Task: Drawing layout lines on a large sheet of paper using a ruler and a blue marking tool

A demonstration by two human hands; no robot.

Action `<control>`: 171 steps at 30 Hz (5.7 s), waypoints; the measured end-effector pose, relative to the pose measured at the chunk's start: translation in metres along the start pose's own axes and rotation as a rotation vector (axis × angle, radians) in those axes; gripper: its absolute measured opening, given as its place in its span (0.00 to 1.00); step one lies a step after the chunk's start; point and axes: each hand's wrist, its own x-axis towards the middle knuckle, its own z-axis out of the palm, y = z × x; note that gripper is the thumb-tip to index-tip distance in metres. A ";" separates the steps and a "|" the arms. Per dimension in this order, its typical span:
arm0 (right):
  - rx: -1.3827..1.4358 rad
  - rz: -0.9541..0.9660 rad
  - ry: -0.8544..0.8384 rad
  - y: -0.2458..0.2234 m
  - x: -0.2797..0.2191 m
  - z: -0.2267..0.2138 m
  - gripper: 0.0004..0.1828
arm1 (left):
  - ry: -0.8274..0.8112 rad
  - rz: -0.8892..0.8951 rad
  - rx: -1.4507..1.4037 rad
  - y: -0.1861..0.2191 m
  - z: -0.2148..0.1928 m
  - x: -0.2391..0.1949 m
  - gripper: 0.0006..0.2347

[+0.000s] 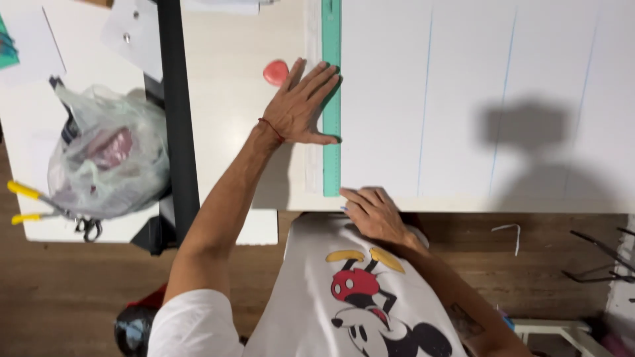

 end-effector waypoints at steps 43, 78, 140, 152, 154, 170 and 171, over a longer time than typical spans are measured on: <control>-0.017 -0.064 0.153 0.015 -0.002 0.014 0.13 | -0.118 -0.005 0.055 -0.012 -0.003 0.024 0.65; 0.877 0.871 0.103 0.230 0.275 -0.053 0.07 | -0.008 0.001 0.077 -0.013 0.002 0.024 0.65; 0.307 0.547 -0.160 0.184 0.185 -0.005 0.11 | -0.053 -0.025 0.050 -0.017 0.013 0.021 0.69; 0.260 0.479 -0.178 0.041 0.098 -0.028 0.16 | 0.052 0.011 0.058 -0.019 0.015 0.020 0.67; 0.296 0.503 -0.163 0.058 0.116 -0.030 0.13 | -0.035 0.000 0.042 -0.016 0.013 0.020 0.70; 0.284 0.473 -0.047 0.000 0.071 -0.026 0.14 | -0.078 0.009 -0.036 -0.016 0.014 0.015 0.71; 0.300 0.480 -0.085 -0.005 0.069 -0.030 0.14 | -0.081 0.010 -0.025 -0.018 0.013 0.018 0.71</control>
